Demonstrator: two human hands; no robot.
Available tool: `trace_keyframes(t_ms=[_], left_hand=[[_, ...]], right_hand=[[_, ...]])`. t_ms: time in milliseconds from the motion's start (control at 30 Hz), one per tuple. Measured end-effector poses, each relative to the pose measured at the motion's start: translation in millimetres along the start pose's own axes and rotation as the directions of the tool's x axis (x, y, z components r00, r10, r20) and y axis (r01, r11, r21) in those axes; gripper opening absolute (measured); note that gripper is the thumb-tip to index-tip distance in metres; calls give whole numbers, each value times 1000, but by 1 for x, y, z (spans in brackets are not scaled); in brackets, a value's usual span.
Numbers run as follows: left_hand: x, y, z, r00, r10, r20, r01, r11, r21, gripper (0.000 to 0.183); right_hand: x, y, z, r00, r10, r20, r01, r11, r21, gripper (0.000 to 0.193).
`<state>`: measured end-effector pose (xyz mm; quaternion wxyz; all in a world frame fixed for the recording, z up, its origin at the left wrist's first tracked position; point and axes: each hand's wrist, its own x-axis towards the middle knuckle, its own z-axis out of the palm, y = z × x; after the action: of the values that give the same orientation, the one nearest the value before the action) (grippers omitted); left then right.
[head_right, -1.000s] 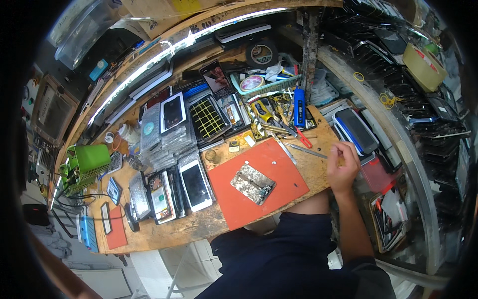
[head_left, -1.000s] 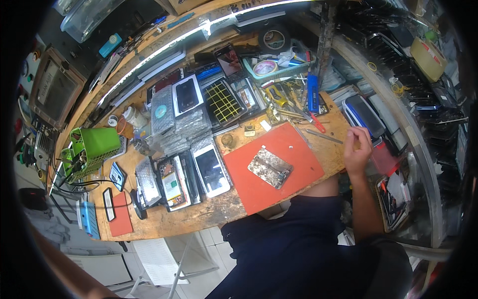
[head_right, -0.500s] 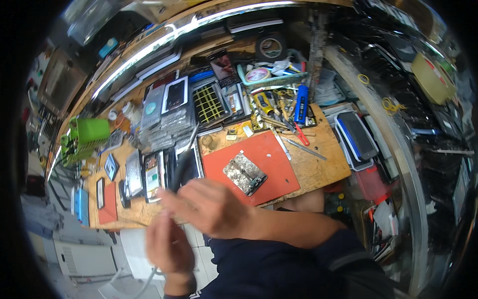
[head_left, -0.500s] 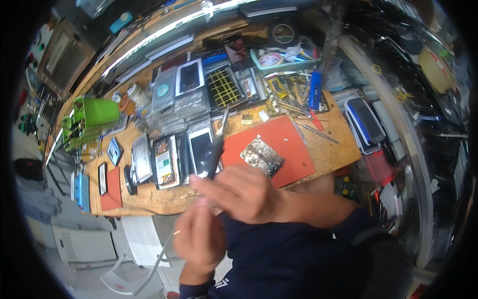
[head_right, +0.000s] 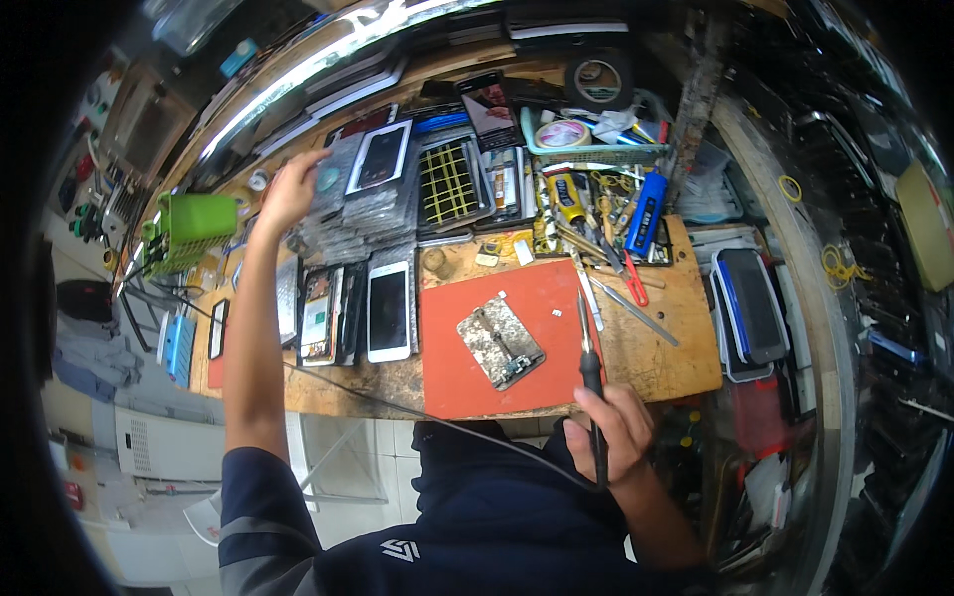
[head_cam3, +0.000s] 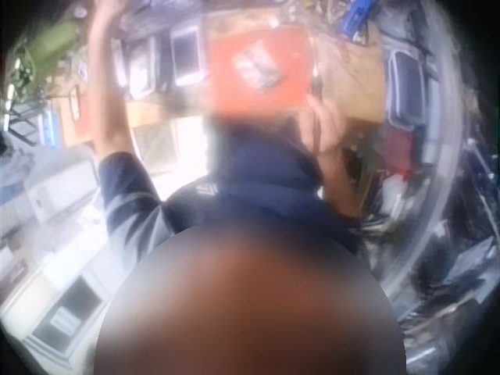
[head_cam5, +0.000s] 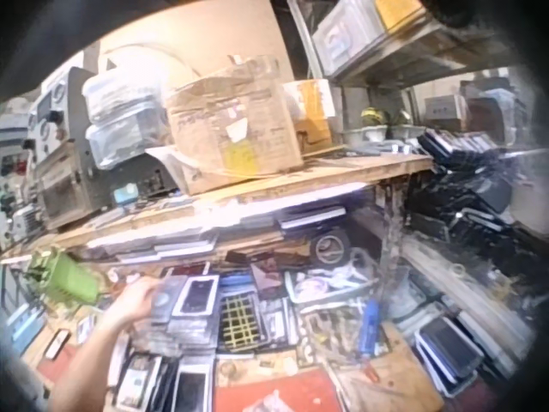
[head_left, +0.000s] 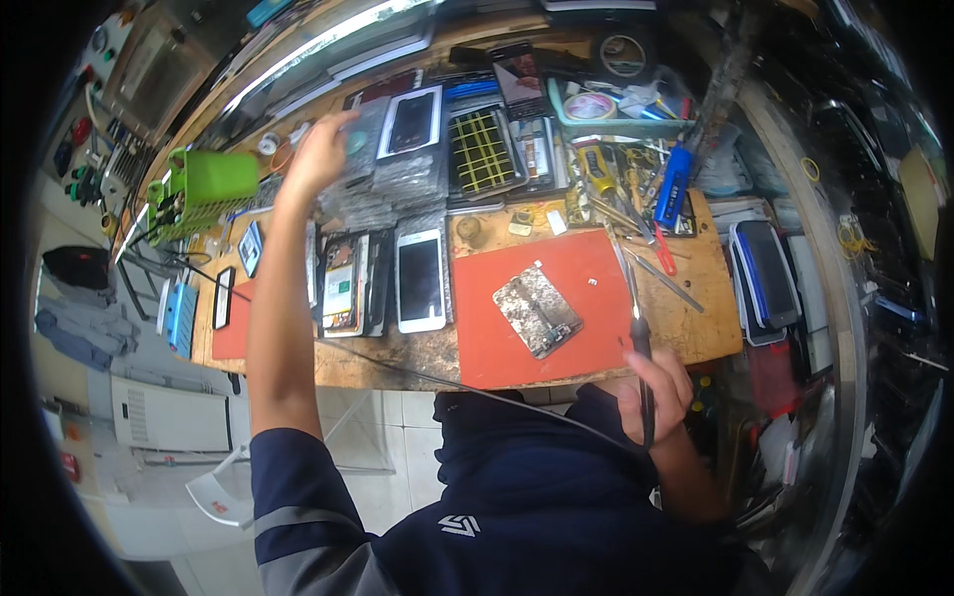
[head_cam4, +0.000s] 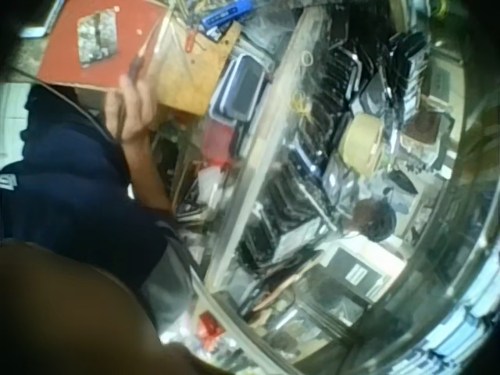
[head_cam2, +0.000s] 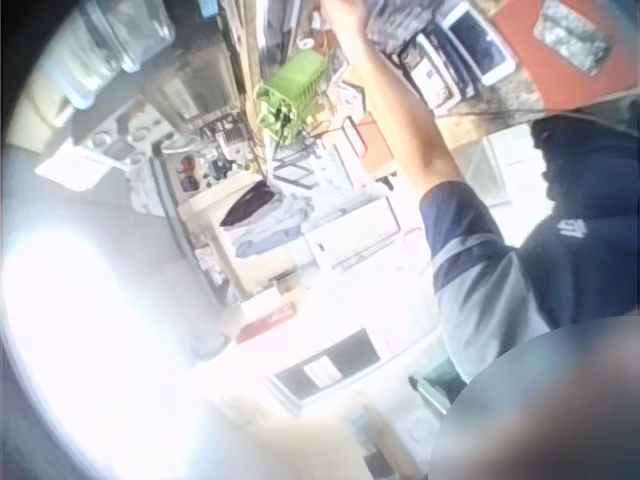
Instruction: The person uses a hot air gun and tweezers to heat and remove a small component from a circuit board, then uses a soldering iron and solder to reattach the component. The person repeats the process on another small component.
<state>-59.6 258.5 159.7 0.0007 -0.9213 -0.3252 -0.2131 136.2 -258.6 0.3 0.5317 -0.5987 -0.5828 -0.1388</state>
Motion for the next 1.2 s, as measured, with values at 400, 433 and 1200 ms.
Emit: trace_keyframes(t_ms=[400,433,1200], left_hand=[[-10,20,-34,980,-191,-50,162,922,-351,14],[-34,42,-39,988,-141,-70,92,879,-468,10],[-275,302,59,922,-350,166,148,-77,-986,17]], right_hand=[[-16,8,-17,998,68,-13,-68,998,-12,29],[-10,8,-14,999,52,-8,-52,999,-3,29],[20,-38,48,969,247,2,-210,817,537,29]])
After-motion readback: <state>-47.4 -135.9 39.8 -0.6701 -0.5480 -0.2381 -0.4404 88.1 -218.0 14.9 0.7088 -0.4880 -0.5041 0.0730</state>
